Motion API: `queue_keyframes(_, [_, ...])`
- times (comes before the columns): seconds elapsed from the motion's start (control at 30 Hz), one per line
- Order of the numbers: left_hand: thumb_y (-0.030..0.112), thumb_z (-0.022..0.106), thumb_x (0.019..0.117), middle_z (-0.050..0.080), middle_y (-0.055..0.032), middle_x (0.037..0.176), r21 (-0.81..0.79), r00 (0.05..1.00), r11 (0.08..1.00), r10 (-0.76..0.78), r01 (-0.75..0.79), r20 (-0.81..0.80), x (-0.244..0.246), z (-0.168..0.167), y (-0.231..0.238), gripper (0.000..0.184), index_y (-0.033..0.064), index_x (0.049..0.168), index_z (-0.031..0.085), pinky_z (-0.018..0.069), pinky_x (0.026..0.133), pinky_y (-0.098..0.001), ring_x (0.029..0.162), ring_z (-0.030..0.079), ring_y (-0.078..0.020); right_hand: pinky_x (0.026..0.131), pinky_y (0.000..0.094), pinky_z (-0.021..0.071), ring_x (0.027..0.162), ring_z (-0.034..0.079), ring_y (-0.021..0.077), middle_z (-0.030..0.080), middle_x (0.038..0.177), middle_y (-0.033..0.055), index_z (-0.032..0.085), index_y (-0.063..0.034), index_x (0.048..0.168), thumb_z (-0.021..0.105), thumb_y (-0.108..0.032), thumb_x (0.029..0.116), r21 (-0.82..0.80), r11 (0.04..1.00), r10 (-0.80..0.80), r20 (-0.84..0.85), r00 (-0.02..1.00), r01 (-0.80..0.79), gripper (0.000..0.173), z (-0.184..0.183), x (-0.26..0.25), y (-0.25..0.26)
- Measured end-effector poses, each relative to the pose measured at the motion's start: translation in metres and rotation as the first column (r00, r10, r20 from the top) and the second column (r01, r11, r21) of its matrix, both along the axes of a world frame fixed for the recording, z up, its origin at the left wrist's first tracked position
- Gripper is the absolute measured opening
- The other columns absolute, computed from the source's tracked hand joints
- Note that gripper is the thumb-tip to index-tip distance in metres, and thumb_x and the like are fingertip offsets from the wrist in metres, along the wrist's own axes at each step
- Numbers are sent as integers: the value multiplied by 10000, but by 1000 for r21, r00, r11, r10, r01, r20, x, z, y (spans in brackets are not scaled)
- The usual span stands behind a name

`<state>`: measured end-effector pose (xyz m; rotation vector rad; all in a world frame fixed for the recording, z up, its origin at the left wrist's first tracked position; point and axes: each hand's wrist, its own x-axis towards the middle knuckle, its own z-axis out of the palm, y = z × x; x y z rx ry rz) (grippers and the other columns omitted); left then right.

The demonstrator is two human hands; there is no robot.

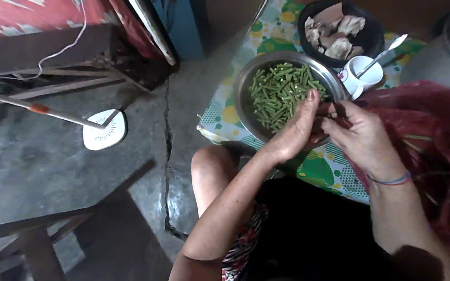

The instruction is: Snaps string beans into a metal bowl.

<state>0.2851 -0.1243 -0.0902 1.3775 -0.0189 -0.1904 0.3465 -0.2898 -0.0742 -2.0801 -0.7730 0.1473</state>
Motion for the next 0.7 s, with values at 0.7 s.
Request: queue_keyframes(0.7, [191,378,1116,567,-80,782,479,975,859,93,-182,203,0,9,13,291,16,1086,608,492,614,-363,663,560,-182,505,329,421,522,467,122,486,674,24,610,-63,1164,366,-417,1108,-147,982,-77,268,960,119,433,-8,9,29])
